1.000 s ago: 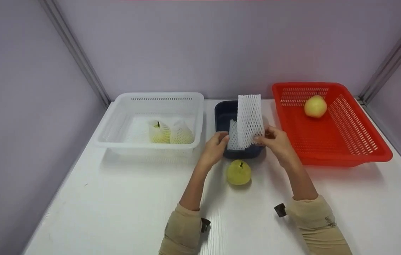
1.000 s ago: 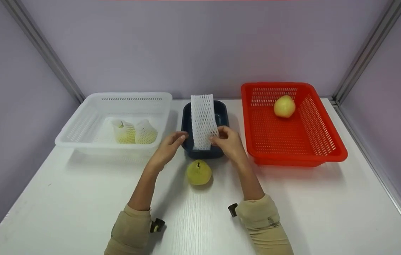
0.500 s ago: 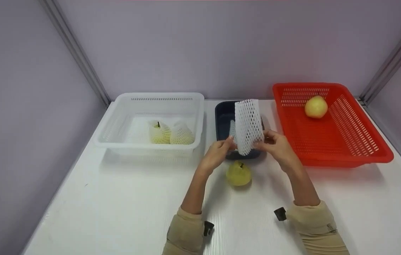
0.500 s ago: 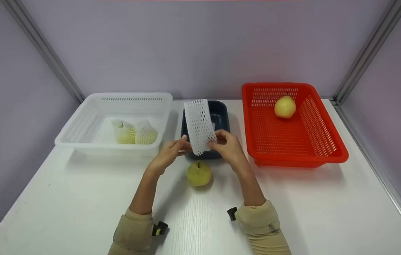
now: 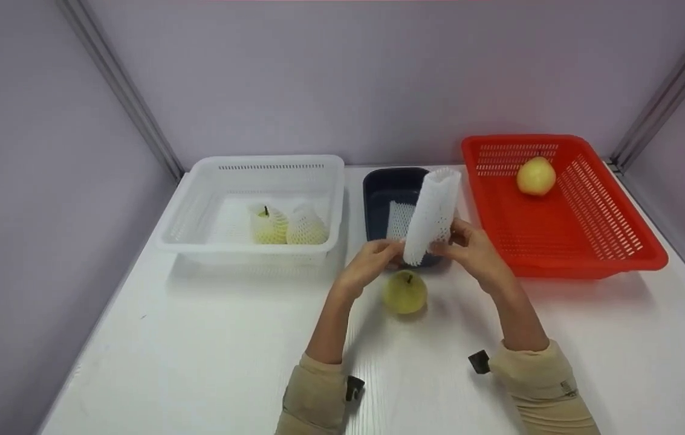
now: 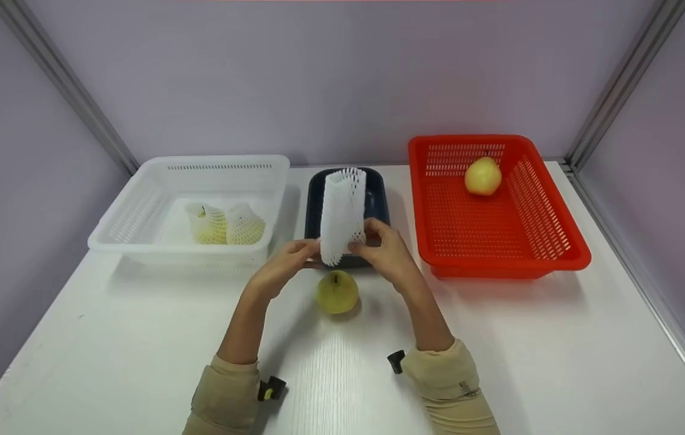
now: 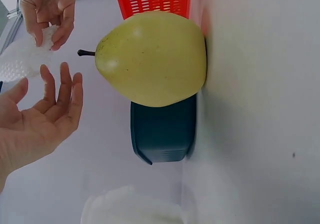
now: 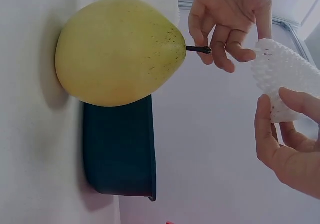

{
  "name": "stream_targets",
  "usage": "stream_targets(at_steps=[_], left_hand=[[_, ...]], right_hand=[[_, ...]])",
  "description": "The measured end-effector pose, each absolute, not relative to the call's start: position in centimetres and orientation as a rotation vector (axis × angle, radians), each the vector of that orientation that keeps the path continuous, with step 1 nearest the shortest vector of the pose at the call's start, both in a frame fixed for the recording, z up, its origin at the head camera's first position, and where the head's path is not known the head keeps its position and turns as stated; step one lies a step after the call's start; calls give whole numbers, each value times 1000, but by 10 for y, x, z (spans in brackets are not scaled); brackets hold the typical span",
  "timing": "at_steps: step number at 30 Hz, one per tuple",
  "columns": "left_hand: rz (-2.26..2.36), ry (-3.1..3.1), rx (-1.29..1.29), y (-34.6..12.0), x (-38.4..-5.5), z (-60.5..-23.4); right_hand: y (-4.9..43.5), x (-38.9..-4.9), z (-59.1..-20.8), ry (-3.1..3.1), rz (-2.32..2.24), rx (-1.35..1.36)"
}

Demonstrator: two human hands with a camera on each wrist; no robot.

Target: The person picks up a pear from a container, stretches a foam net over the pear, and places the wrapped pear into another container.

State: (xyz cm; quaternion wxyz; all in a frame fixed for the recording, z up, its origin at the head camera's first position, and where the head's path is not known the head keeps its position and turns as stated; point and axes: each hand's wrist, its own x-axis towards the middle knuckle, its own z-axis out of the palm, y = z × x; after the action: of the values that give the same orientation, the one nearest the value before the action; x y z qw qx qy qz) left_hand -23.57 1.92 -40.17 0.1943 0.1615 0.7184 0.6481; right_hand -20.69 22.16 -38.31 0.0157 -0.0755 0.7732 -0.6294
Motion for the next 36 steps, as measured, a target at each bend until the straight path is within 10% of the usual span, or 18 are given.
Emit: stream_targets(at_steps=[19, 36], left_hand=[[2283, 1259, 421, 21, -234, -403], [1980, 1383, 720, 20, -229, -401]], right_hand=[[229, -204, -393, 2110, -1925, -879], [231, -202, -383, 1690, -2197, -704]])
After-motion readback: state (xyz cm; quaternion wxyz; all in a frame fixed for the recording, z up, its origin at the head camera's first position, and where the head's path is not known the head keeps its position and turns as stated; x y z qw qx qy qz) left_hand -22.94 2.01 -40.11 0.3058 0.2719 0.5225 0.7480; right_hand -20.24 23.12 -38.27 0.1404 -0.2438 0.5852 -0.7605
